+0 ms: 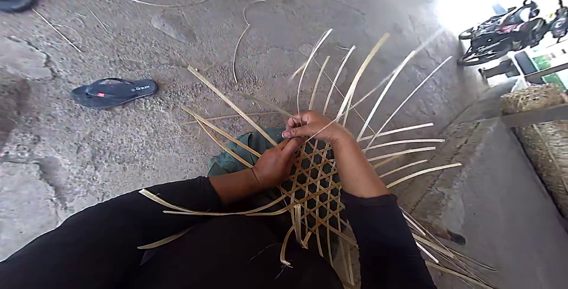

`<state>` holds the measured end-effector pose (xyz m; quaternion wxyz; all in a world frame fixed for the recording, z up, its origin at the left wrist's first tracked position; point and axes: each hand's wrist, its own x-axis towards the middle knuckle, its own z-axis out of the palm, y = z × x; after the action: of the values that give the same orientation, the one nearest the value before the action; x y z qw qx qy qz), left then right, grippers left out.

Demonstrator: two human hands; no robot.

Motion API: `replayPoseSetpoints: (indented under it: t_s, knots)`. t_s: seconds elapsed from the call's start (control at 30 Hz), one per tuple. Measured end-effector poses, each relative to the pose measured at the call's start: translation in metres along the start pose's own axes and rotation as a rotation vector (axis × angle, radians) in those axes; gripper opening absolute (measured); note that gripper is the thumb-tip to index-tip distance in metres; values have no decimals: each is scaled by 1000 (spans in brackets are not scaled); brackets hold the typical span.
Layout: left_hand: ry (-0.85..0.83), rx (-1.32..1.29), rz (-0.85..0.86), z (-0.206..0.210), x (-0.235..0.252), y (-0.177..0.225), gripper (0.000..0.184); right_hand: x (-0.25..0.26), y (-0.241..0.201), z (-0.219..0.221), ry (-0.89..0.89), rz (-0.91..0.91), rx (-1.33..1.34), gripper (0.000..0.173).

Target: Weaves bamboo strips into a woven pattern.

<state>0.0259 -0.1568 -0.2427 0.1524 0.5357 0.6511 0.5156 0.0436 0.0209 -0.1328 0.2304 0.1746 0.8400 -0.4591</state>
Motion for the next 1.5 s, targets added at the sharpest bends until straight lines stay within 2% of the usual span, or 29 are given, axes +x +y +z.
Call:
replayPoseSetpoints:
  t_s: [0.07, 0.13, 0.2, 0.23, 0.27, 0.33, 0.4, 0.43, 0.47, 0.53, 0.6, 0.63, 0.7, 0.8, 0.83, 0.9, 0.97, 1.1, 1.17, 1.27, 1.4, 1.5]
  knots:
    - [4, -50, 27, 0, -2, -4, 33, -5, 13, 9, 178, -94, 115, 27]
    - [-7, -144, -3, -2, -2, -7, 33, -7, 34, 25, 478, -258, 382, 38]
    - [-34, -244, -103, -4, 1, -9, 33, -4, 50, 34, 677, -453, 639, 42]
    - [-55, -274, -168, -5, 5, -8, 33, -5, 53, 37, 727, -517, 649, 42]
    - [-77, -281, -228, -6, 9, -7, 33, -9, 52, 38, 748, -558, 576, 41]
    - [-113, -260, -317, -9, 16, -1, 33, -28, 37, 35, 691, -600, 259, 41]
    - [-134, -245, -353, -11, 19, 2, 32, -48, 11, 21, 649, -649, -163, 60]
    - [-134, -246, -349, -11, 18, 1, 32, -56, -1, 10, 676, -679, -363, 59]
    - [-124, -248, -335, -10, 16, 0, 32, -62, -11, -1, 728, -685, -540, 51]
    - [-104, -243, -301, -8, 13, -2, 30, -73, -29, -25, 797, -564, -901, 38]
    - [-85, -236, -265, -4, 11, -3, 28, -79, -48, -43, 698, -354, -1171, 35]
    - [-75, -231, -252, -3, 10, -4, 28, -79, -55, -50, 632, -293, -1249, 30]
    - [-60, -221, -233, -1, 9, -5, 28, -78, -65, -59, 530, -279, -1343, 21]
    - [-36, -220, -224, -1, 7, -4, 29, -94, -79, -49, 435, -431, -1412, 11]
    - [-23, -221, -232, 0, 8, -3, 29, -97, -83, -44, 421, -498, -1435, 13]
    - [-8, -213, -262, 1, 9, -1, 26, -88, -92, -38, 461, -567, -1528, 18]
    - [-5, -206, -281, 1, 10, -1, 24, -84, -95, -26, 551, -514, -1576, 19]
    - [4, -192, -306, 0, 12, 1, 24, -95, -60, -15, 751, -170, -1408, 17]
    - [-8, -203, -334, -3, 13, 2, 22, -102, -29, -13, 816, 25, -1247, 15]
    - [-1, -245, -351, -3, 16, -4, 22, -109, 28, 0, 917, 221, -925, 15]
    - [10, -329, -343, -5, 18, -5, 26, -107, 89, 36, 1086, 286, -475, 15]
    - [-14, -343, -342, -11, 22, -4, 22, -99, 113, 56, 1210, 235, -289, 16]
